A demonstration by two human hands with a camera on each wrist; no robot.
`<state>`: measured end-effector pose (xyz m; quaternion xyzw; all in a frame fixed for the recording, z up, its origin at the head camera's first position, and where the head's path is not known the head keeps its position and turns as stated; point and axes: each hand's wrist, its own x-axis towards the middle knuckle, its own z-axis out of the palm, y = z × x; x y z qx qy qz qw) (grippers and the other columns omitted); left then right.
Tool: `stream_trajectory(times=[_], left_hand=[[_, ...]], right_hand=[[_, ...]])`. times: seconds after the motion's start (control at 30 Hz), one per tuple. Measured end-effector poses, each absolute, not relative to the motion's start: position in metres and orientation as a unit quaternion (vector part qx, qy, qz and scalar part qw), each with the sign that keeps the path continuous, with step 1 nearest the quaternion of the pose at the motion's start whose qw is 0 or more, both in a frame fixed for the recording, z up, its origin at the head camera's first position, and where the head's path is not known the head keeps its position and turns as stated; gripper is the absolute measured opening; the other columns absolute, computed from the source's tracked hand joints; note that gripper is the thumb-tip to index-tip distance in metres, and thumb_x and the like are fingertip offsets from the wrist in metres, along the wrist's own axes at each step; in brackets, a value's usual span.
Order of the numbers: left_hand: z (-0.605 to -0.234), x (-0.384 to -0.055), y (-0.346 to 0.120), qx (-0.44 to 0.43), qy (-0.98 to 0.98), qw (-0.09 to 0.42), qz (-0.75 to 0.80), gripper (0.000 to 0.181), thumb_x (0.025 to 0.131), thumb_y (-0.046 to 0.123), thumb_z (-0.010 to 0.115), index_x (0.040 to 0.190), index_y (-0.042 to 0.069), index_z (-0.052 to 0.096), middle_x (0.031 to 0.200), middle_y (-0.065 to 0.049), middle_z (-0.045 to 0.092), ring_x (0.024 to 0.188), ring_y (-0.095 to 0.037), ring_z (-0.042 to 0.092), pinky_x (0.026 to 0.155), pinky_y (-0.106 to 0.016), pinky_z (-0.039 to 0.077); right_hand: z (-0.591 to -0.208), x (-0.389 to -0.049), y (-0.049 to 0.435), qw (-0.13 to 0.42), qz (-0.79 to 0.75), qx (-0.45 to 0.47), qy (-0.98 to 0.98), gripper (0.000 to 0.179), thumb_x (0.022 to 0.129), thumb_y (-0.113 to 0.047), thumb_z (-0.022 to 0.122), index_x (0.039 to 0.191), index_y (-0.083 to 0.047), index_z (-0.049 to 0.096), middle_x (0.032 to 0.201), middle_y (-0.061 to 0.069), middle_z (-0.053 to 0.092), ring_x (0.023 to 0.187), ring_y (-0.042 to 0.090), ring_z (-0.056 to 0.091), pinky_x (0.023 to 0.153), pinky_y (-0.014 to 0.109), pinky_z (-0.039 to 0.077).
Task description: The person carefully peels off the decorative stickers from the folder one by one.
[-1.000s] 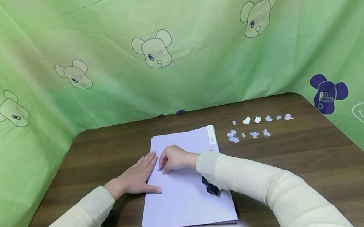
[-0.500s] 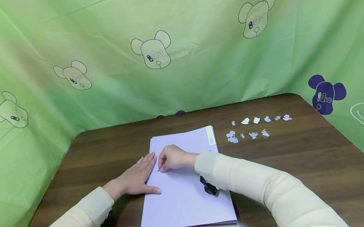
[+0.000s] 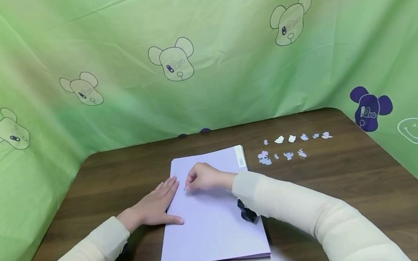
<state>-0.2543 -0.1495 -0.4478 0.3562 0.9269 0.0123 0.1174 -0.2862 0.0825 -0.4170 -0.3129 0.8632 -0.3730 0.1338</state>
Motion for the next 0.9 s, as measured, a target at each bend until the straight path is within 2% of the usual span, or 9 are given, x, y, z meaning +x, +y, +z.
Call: stream_trajectory(times=[0.13, 0.23, 0.47, 0.67, 0.9], left_hand=[[-0.447, -0.254, -0.15, 0.353, 0.927, 0.123, 0.014, 0.119, 0.078, 0.084, 0.045, 0.155, 0.001, 0.007, 0.162, -0.014, 0.0, 0.147, -0.022, -0.003, 0.117, -0.038, 0.005], [-0.446, -0.253, -0.149, 0.349, 0.928, 0.128, 0.014, 0.12, 0.077, 0.085, 0.044, 0.155, 0.002, 0.007, 0.162, -0.013, 0.0, 0.147, -0.022, -0.003, 0.117, -0.038, 0.005], [-0.444, -0.252, -0.149, 0.352, 0.928, 0.123, 0.004, 0.12, 0.077, 0.086, 0.041, 0.155, 0.002, 0.007, 0.162, -0.014, 0.001, 0.147, -0.022, -0.002, 0.117, -0.038, 0.006], [-0.444, -0.252, -0.149, 0.358, 0.926, 0.122, 0.003, 0.12, 0.077, 0.086, 0.04, 0.155, 0.002, 0.007, 0.162, -0.014, 0.0, 0.147, -0.022, -0.002, 0.117, -0.038, 0.006], [-0.443, -0.251, -0.149, 0.359, 0.925, 0.124, 0.007, 0.119, 0.078, 0.085, 0.041, 0.155, 0.002, 0.006, 0.162, -0.014, 0.0, 0.147, -0.021, -0.003, 0.117, -0.038, 0.005]], right_hand=[[-0.415, -0.286, 0.093, 0.149, -0.394, -0.278, 0.863, 0.006, 0.088, -0.008, 0.071, 0.084, -0.005, 0.074, 0.066, -0.001, 0.064, 0.055, 0.007, 0.052, 0.051, 0.021, 0.043], [-0.412, -0.284, 0.103, 0.155, -0.416, -0.252, 0.86, 0.007, 0.089, -0.01, 0.07, 0.086, -0.004, 0.074, 0.071, 0.002, 0.067, 0.057, 0.01, 0.055, 0.052, 0.023, 0.043], [-0.405, -0.282, 0.129, 0.146, -0.454, -0.207, 0.854, 0.012, 0.091, -0.013, 0.069, 0.094, -0.003, 0.074, 0.087, 0.008, 0.072, 0.069, 0.015, 0.064, 0.063, 0.029, 0.052], [-0.406, -0.281, 0.149, 0.135, -0.478, -0.175, 0.85, 0.016, 0.093, -0.013, 0.067, 0.098, 0.002, 0.073, 0.087, 0.01, 0.071, 0.072, 0.018, 0.065, 0.067, 0.032, 0.054], [-0.407, -0.281, 0.17, 0.124, -0.497, -0.14, 0.847, 0.02, 0.094, -0.013, 0.065, 0.102, 0.005, 0.071, 0.085, 0.013, 0.068, 0.071, 0.022, 0.067, 0.065, 0.033, 0.054]])
